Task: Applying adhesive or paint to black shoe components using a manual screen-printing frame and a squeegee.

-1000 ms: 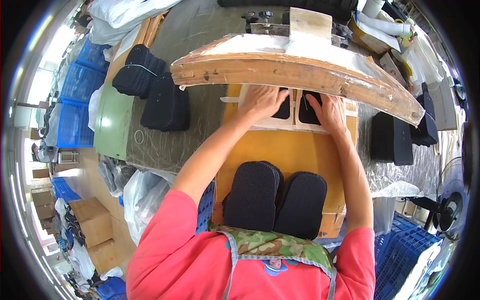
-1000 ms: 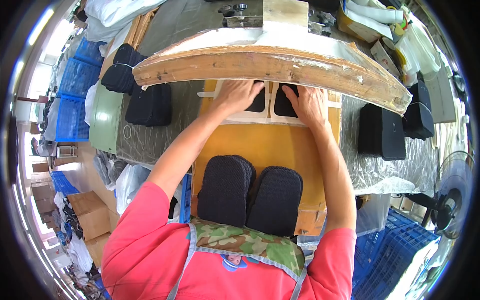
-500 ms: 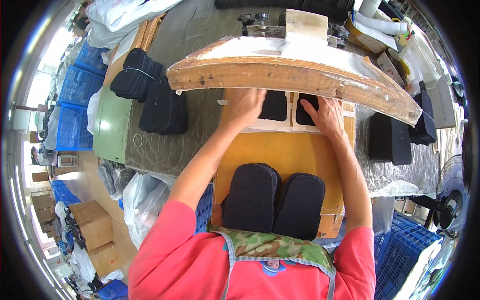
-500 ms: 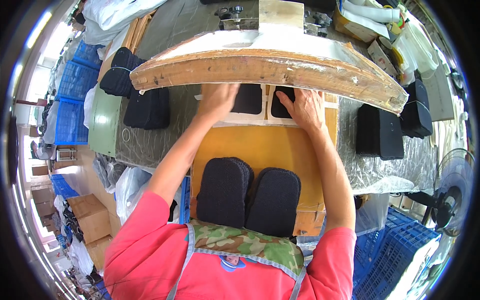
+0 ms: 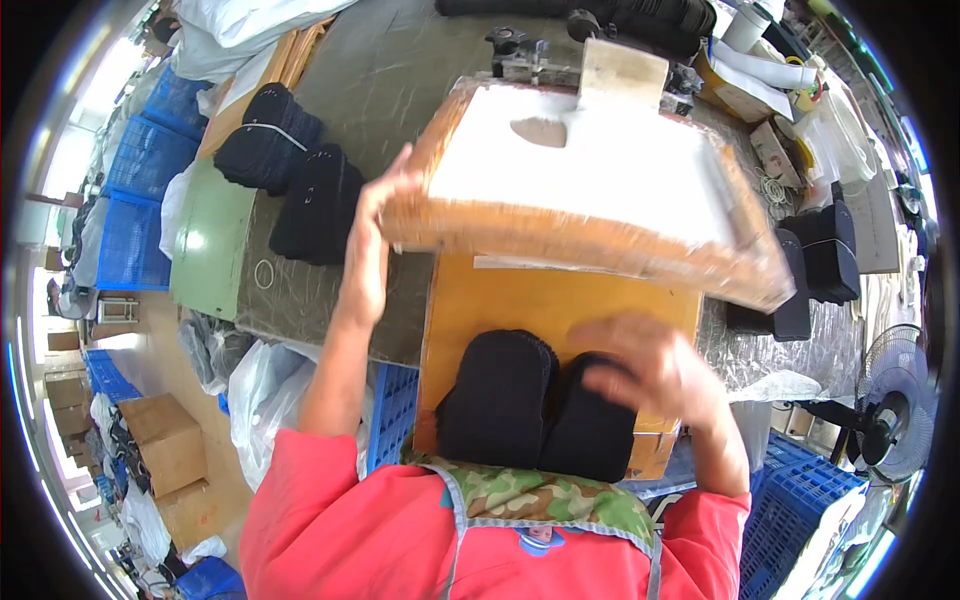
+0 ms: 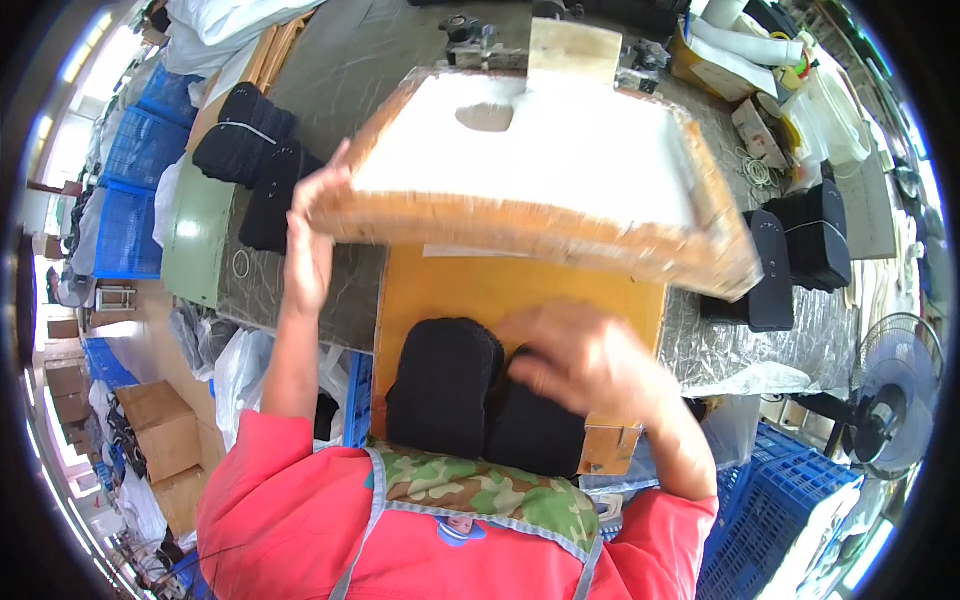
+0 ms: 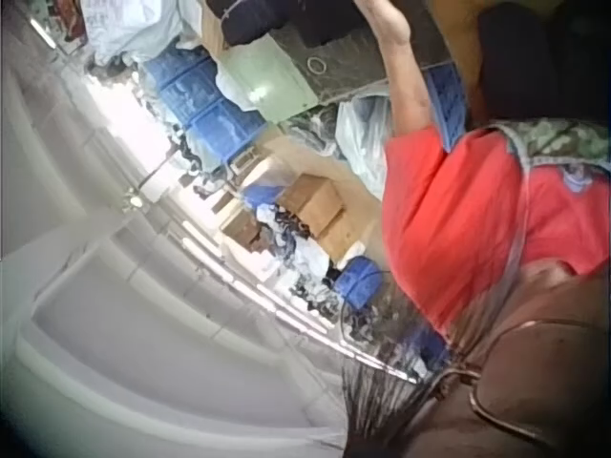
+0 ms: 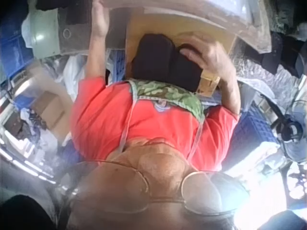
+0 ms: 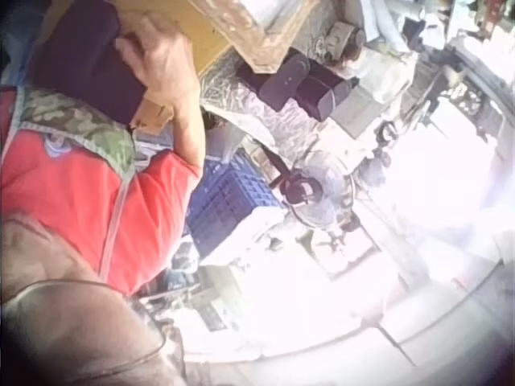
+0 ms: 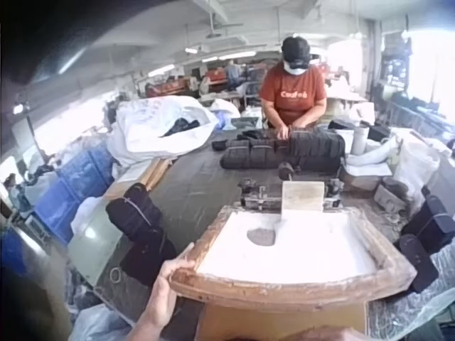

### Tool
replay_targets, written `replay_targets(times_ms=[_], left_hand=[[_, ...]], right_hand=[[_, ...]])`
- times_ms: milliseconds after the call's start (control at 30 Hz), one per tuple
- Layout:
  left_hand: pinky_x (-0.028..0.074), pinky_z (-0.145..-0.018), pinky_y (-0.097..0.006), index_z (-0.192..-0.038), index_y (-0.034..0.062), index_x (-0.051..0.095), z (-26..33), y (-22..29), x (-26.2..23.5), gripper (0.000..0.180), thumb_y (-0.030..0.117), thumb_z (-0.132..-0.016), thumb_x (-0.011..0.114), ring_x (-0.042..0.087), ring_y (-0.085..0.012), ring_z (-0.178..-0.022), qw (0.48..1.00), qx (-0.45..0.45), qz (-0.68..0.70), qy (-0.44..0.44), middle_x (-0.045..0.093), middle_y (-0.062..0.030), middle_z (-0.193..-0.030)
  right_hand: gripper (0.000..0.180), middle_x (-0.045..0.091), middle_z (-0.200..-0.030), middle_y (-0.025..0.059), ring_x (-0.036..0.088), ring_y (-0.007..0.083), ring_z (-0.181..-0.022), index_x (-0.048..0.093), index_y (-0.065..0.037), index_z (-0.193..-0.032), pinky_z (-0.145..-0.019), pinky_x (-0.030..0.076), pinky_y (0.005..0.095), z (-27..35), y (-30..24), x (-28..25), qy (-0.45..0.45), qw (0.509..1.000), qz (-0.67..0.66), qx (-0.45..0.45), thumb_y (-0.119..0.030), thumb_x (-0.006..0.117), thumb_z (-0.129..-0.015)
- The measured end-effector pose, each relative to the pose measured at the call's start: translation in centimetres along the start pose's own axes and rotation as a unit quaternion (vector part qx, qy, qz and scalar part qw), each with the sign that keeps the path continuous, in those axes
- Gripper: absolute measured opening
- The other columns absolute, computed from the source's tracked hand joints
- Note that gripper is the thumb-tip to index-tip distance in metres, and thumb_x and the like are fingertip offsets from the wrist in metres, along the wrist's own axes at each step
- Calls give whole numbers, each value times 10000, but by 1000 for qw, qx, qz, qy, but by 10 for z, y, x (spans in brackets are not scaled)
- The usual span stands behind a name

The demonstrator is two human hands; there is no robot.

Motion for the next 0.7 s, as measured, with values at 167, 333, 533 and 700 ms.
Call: replay_targets(times_ms=[167, 333, 533, 700], left_hand=[[328, -1052, -360, -1032, 30, 534, 44, -50, 16, 416, 423, -1021, 396, 466, -209, -1256, 997, -62, -40, -10, 201, -222, -1603], [386, -981, -319, -997, 55, 502, 53, -72, 22, 91, 110, -931, 531, 440, -217, -1309, 995, -75, -65, -19, 178, -263, -1598], [386, -981, -334, -995, 58, 496, 60, -75, 21, 93, 125, -932, 507, 472, -223, -1264, 992, -59, -111, -9, 176, -269, -1596], [412, -906, -304, -995, 59, 496, 59, -78, 25, 96, 137, -939, 493, 510, -151, -1049, 996, -78, -48, 12, 184, -248, -1600]], right_hand=[[463, 631, -1236, 132, 593, 337, -1150, 582, -76, -1276, -995, 452, 444, -38, 8, -59, 192, 967, 165, -12, -112, 708, -833], [484, 544, -1312, 132, 505, 303, -1228, 514, -84, -1332, -1061, 339, 473, -124, 114, -112, 324, 847, 420, 24, -113, 649, -868], [212, 615, -919, 88, 610, 294, -885, 658, -75, -1028, -813, 472, 416, -94, 107, -69, 221, 921, 321, 23, -51, 663, -817], [143, 618, -879, 86, 607, 297, -842, 677, -77, -956, -749, 471, 400, -34, 70, -53, 220, 929, 294, 39, -32, 628, -829]])
Point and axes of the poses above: each hand's wrist, its own z-axis away from the middle knuckle, its own x-axis out of the palm, y = z × x, the point moved 5 cm from there along -z, towards the middle knuckle
